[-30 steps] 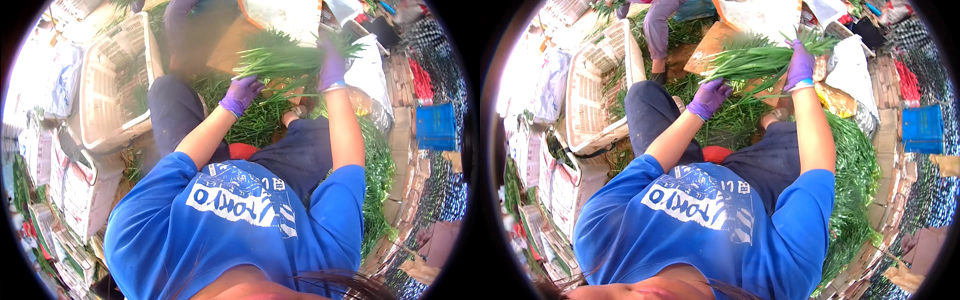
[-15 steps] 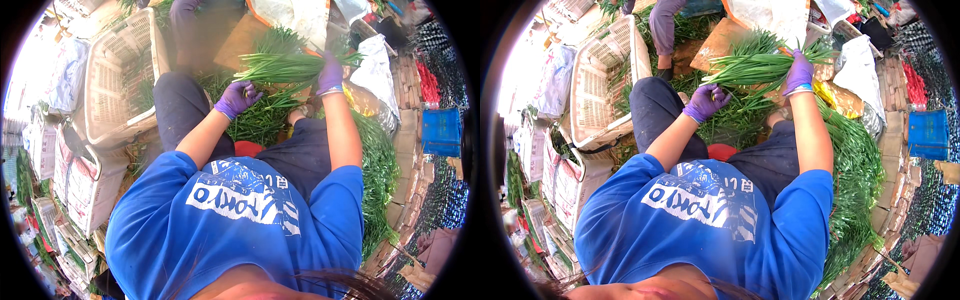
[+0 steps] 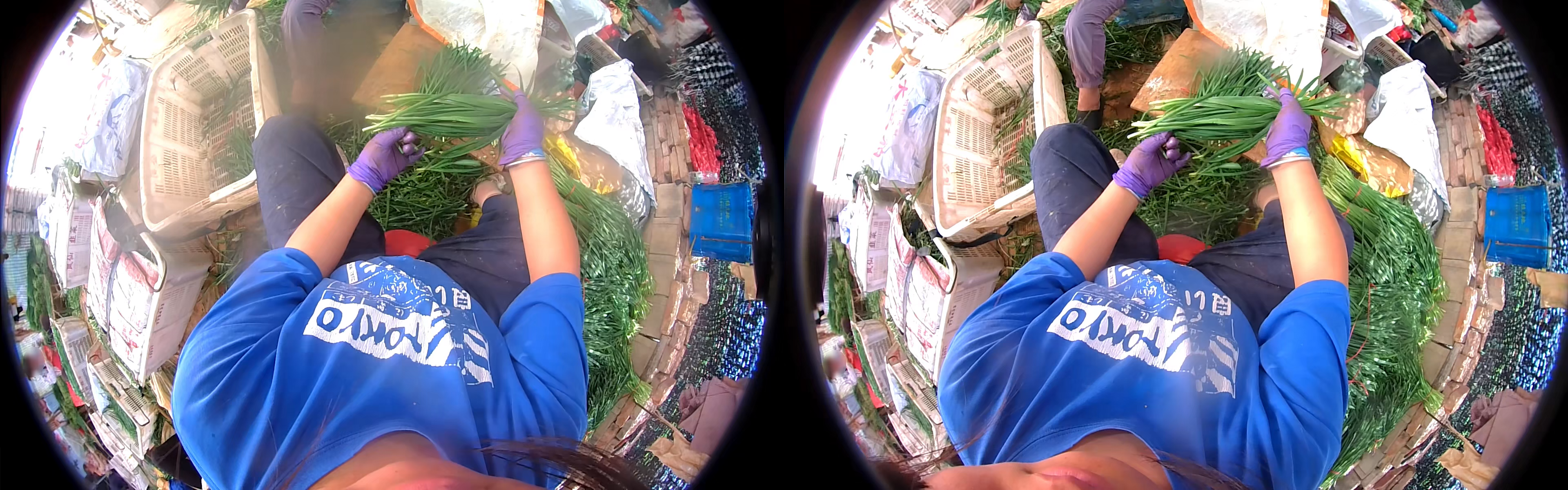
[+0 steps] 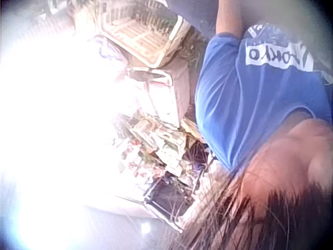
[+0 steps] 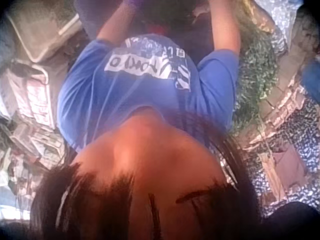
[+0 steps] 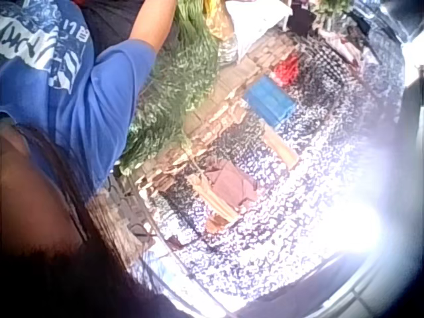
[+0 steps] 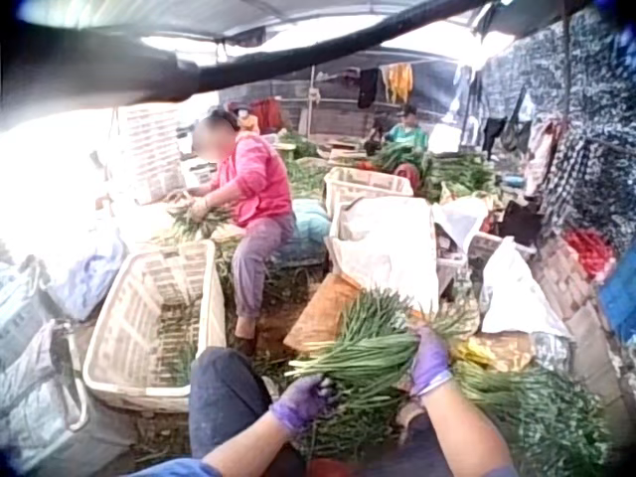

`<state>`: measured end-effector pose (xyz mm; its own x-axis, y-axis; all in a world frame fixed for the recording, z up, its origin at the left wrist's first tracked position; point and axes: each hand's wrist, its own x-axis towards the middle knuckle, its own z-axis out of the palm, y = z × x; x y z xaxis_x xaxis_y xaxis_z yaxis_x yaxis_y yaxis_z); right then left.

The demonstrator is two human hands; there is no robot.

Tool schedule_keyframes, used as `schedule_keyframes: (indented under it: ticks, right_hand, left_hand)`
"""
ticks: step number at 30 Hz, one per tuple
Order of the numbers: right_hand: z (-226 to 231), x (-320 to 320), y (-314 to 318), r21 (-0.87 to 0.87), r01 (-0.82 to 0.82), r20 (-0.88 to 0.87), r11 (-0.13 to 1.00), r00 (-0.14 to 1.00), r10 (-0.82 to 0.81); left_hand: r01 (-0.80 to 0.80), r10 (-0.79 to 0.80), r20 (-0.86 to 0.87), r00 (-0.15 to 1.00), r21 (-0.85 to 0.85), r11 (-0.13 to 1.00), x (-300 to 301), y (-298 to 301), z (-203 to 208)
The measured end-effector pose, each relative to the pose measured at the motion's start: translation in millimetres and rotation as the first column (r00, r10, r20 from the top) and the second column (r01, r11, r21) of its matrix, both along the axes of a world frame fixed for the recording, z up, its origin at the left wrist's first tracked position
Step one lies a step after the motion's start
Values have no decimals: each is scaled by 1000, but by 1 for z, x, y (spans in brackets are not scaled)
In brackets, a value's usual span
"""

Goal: The person sorts bundles of green onions by hand, trimming them with a knife, and placing the sorted bunches into plastic crates while sitting on a floor covered in loose green leaves.

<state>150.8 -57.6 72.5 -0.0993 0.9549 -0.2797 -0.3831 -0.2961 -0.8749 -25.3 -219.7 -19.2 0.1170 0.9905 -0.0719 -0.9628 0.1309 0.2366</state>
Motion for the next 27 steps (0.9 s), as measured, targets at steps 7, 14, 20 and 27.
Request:
schedule_keyframes:
  ticks: [7, 14, 20, 27]
  right_hand:
    - [39, 11, -36, 77, -67, -245, 995, 966, 84]
    - [45, 41, -39, 147, -22, -284, 989, 957, 63]
    - [62, 60, -40, 312, -36, -158, 949, 983, 89]
    - [77, 69, -22, 360, 11, -178, 933, 982, 58]
  left_hand:
    - [-96, 58, -590, 806, -33, 995, 0, -12, 26]
    - [162, 61, -883, 466, 153, 975, 2, -21, 45]
    - [498, 600, -737, -310, 412, 763, -1, -23, 60]
    - [587, 549, -691, -470, 220, 779, -9, -36, 57]
